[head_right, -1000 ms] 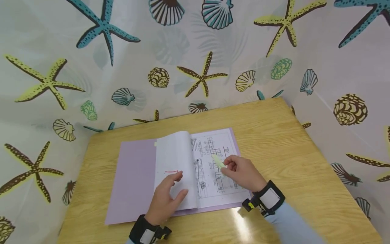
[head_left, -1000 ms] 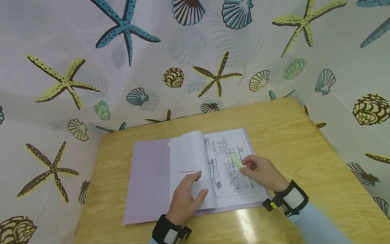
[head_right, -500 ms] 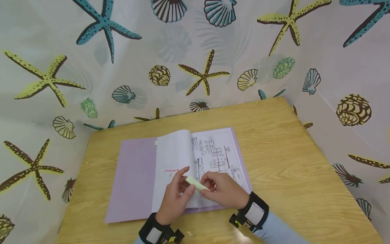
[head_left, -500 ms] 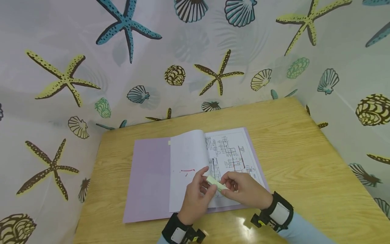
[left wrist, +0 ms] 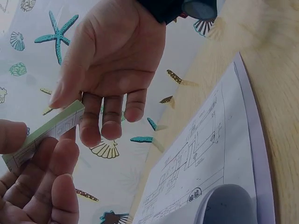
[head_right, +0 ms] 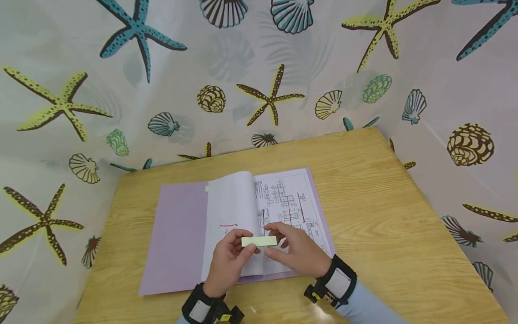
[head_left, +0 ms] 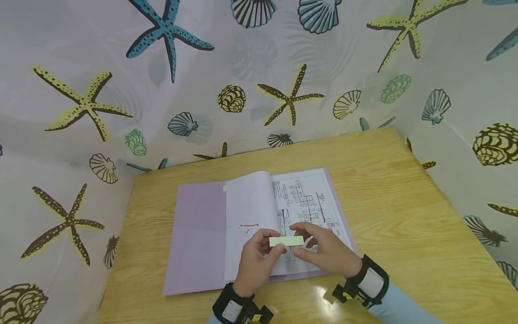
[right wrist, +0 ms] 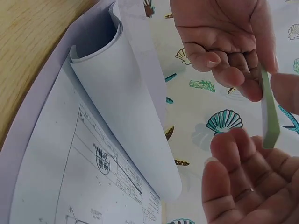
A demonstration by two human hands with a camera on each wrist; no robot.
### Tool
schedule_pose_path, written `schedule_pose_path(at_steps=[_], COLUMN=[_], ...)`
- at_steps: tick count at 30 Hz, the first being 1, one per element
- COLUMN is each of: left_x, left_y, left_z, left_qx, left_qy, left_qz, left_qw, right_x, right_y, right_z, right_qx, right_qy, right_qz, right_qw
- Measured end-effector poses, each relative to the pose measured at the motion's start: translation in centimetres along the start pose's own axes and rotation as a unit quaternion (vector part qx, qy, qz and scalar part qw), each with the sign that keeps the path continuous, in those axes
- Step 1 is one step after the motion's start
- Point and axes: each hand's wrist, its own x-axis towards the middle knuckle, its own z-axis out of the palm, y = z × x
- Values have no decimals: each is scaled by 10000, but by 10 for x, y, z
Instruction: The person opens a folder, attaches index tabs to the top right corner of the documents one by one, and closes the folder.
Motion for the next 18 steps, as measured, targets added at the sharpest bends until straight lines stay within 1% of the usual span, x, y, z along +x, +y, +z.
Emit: schedule_pose_path(at_steps=[3, 6, 7, 9, 11, 14, 16, 18], left_x=[0, 1, 1, 0, 0, -1, -1, -1], left_y=[-12, -22, -24, -26, -27, -28, -28, -28], left_z=[1, 2, 3, 4, 5, 7, 7, 7], left_qx=[-64, -24, 46, 428, 951, 1707, 1964, 2072], left_qy=[141, 225, 254, 306, 345, 390, 396, 406], left_qz=[-8, 59, 120, 376, 717, 1165, 1296, 1318], left_qw=[9999, 9997, 9996, 9979, 9923, 9776, 9711, 9685], right_x=[1, 3, 3, 4, 4, 4, 4, 5], right_y=[0, 1, 1, 1, -1, -11, -20, -29], right_z=[0, 0, 0, 1, 1, -1, -3, -5], right_qx=[380, 744, 832, 919, 999, 1150, 1253, 1307], right_qy=[92, 357, 442, 575, 616, 539, 451, 401], right_qz=[123, 194, 222, 274, 264, 149, 64, -1], right_qw=[9992, 9964, 9953, 9937, 9927, 9918, 9911, 9906])
